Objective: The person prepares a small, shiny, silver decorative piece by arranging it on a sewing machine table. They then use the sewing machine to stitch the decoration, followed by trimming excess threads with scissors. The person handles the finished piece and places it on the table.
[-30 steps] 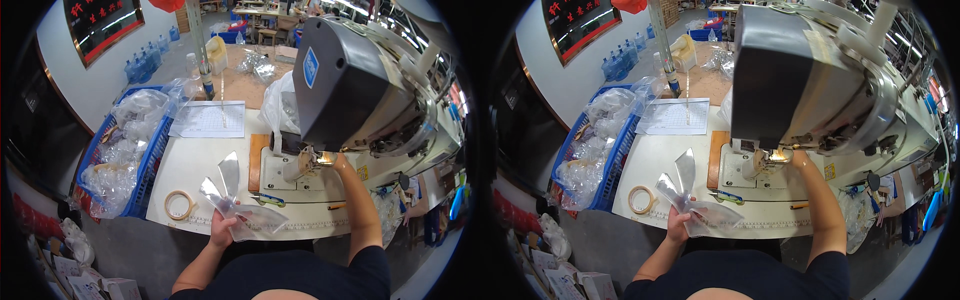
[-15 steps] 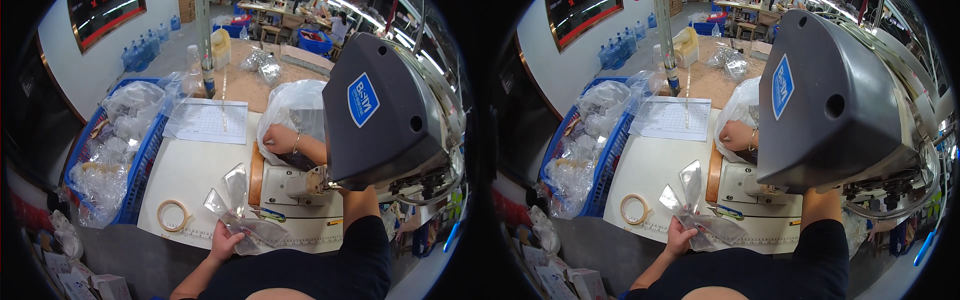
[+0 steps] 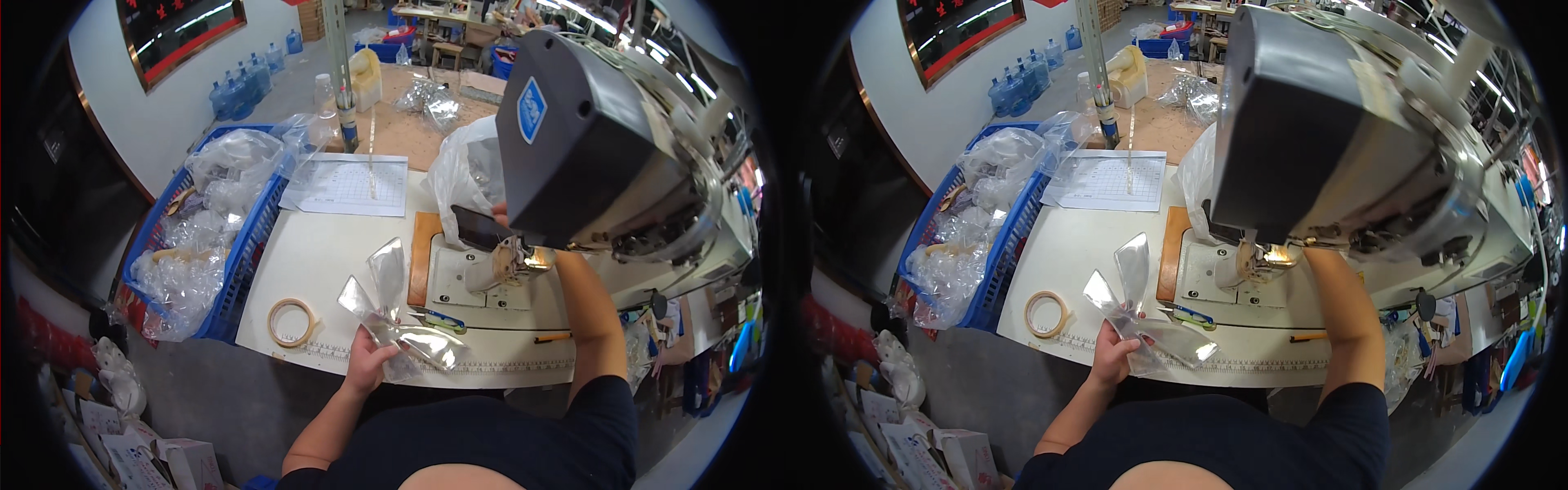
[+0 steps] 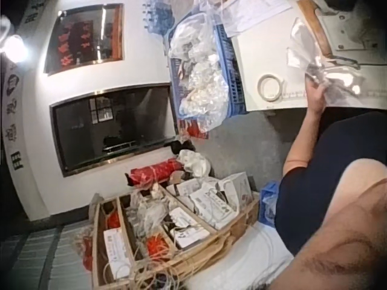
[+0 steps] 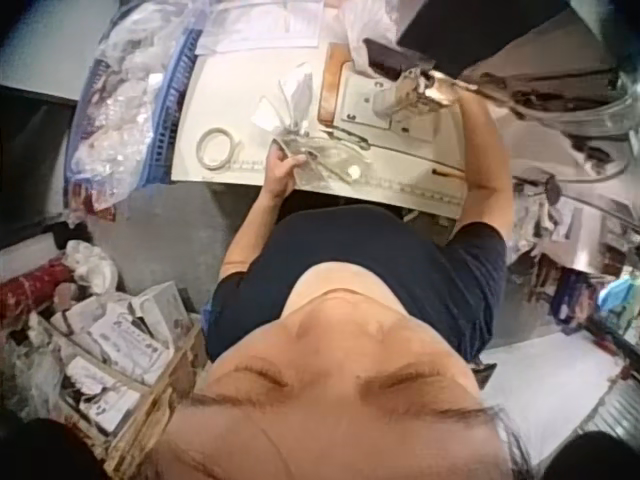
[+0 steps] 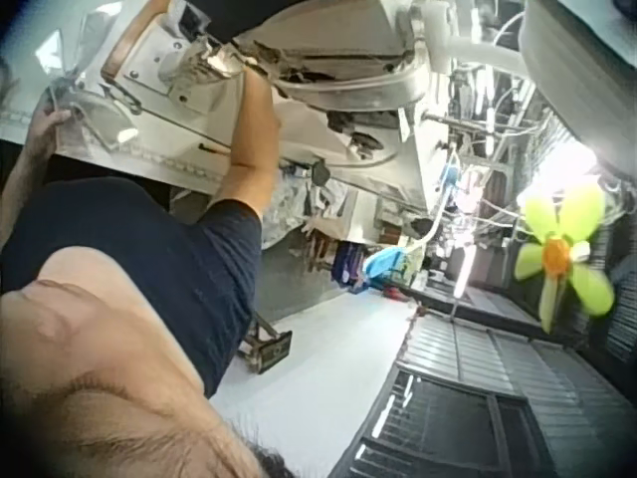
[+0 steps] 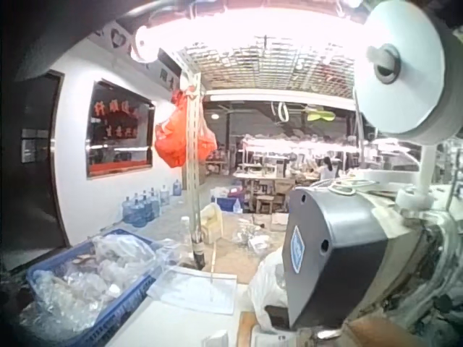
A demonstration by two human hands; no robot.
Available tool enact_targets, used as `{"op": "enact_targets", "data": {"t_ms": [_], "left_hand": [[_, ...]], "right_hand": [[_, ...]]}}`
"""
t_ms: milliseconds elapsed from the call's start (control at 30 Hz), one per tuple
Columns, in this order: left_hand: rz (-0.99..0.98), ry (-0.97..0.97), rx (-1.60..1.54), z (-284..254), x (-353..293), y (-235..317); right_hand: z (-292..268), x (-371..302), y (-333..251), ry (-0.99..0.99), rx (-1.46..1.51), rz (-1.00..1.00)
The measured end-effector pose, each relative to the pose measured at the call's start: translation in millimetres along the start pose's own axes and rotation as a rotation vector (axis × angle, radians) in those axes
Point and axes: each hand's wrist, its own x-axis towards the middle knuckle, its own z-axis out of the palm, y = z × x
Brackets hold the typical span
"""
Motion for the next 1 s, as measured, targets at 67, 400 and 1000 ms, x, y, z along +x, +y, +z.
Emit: {"op": "enact_targets", "data": {"t_ms": [67,400,1000], "left_hand": [[0.004,-0.003,0.001,0,-3,0],[-0.001,-0.062,-0.162,4,-7,1],[0.150,-0.134,0.235,55,-93,-6]], "right_hand": [[12,-63,41,0.032,-0.139,0.135],[27,-282,-20,0.464,0.100,0.163],[-6,-151,-265,0.558,0.430,-0.437]]}}
